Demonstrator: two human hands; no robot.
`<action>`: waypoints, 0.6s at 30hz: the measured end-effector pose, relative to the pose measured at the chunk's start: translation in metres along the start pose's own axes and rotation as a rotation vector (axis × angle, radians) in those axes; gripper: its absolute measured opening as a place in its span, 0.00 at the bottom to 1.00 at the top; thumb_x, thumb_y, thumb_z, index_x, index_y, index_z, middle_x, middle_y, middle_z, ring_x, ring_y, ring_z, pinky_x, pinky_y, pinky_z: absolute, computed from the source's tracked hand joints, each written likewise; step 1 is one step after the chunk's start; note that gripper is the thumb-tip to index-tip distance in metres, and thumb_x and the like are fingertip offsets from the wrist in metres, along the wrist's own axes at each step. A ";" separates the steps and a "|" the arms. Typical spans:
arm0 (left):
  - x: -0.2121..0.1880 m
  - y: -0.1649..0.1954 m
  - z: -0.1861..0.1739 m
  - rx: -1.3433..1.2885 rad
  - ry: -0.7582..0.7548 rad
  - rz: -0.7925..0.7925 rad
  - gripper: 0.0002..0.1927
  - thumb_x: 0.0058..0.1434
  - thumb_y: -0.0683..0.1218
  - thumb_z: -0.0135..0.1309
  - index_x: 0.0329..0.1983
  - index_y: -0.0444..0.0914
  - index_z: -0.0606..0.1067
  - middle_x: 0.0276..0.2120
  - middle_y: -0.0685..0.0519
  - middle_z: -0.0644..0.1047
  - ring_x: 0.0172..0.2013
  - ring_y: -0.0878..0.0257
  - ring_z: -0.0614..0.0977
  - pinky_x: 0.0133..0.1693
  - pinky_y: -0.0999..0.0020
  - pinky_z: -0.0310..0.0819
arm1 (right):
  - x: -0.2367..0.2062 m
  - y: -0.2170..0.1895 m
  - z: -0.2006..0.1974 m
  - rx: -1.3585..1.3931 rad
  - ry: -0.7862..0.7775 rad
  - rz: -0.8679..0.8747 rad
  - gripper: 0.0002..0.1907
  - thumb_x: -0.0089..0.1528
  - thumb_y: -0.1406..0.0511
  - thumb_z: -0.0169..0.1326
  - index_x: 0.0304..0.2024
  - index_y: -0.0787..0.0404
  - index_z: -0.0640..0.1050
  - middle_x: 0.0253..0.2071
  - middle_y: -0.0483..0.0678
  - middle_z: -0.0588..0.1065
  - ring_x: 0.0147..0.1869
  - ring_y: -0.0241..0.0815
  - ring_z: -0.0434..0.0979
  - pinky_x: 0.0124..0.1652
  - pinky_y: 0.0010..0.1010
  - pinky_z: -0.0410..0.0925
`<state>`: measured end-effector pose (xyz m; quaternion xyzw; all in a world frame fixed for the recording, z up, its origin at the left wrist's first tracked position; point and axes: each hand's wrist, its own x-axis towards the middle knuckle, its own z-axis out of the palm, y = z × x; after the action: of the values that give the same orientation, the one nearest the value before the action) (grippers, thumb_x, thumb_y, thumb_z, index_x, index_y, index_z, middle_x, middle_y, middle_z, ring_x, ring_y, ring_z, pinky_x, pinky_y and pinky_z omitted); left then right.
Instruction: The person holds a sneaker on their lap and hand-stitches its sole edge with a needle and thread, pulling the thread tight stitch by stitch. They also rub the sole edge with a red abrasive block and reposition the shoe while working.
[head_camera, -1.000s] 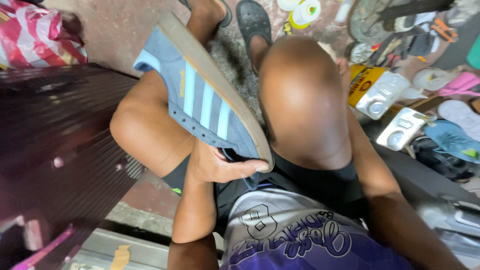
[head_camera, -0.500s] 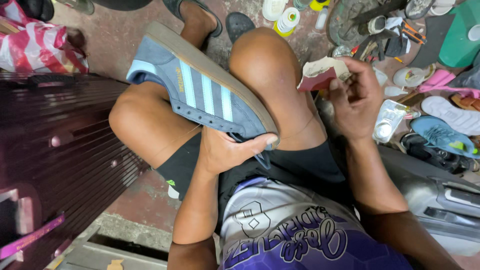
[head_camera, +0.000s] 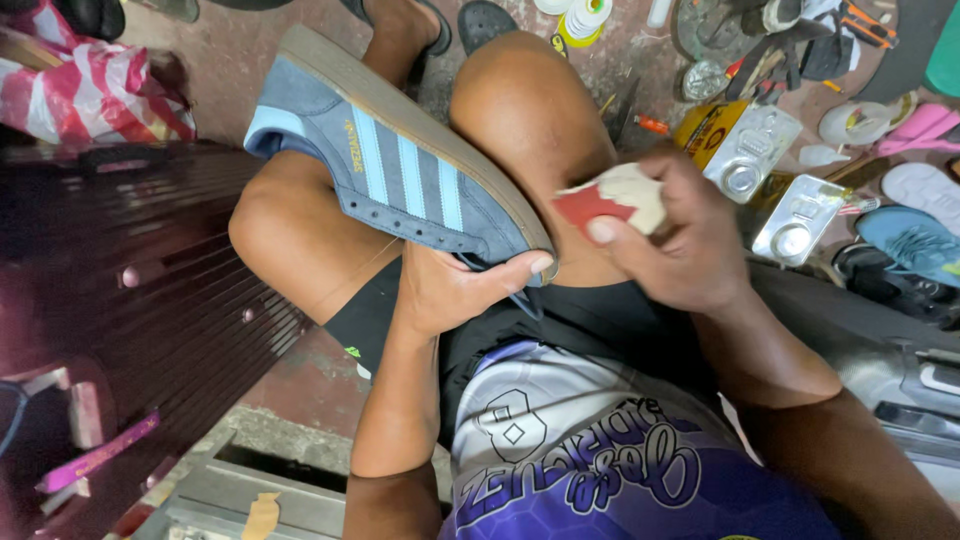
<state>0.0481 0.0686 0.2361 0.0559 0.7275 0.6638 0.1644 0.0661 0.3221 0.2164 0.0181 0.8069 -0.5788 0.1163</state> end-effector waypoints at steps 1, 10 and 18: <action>0.000 -0.001 -0.001 -0.014 -0.023 -0.007 0.11 0.55 0.42 0.70 0.38 0.37 0.79 0.33 0.56 0.81 0.35 0.66 0.82 0.41 0.69 0.79 | 0.001 -0.002 0.005 0.059 -0.031 -0.028 0.19 0.63 0.67 0.63 0.52 0.67 0.71 0.45 0.48 0.78 0.45 0.30 0.75 0.43 0.22 0.70; -0.001 -0.009 -0.007 0.003 -0.033 0.087 0.19 0.57 0.42 0.68 0.50 0.34 0.77 0.43 0.53 0.79 0.43 0.66 0.80 0.49 0.68 0.77 | 0.035 -0.027 0.021 -0.124 -0.129 -0.498 0.14 0.66 0.70 0.63 0.50 0.68 0.73 0.45 0.54 0.77 0.47 0.45 0.82 0.47 0.30 0.73; 0.001 -0.005 0.002 0.074 -0.004 0.083 0.20 0.57 0.43 0.68 0.51 0.34 0.77 0.43 0.52 0.80 0.43 0.64 0.81 0.49 0.67 0.78 | 0.029 -0.030 0.028 -0.305 0.056 -0.593 0.16 0.66 0.69 0.64 0.51 0.67 0.73 0.47 0.58 0.78 0.48 0.54 0.84 0.46 0.38 0.76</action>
<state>0.0487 0.0706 0.2306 0.0936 0.7481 0.6427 0.1359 0.0380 0.2827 0.2302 -0.2190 0.8573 -0.4594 -0.0781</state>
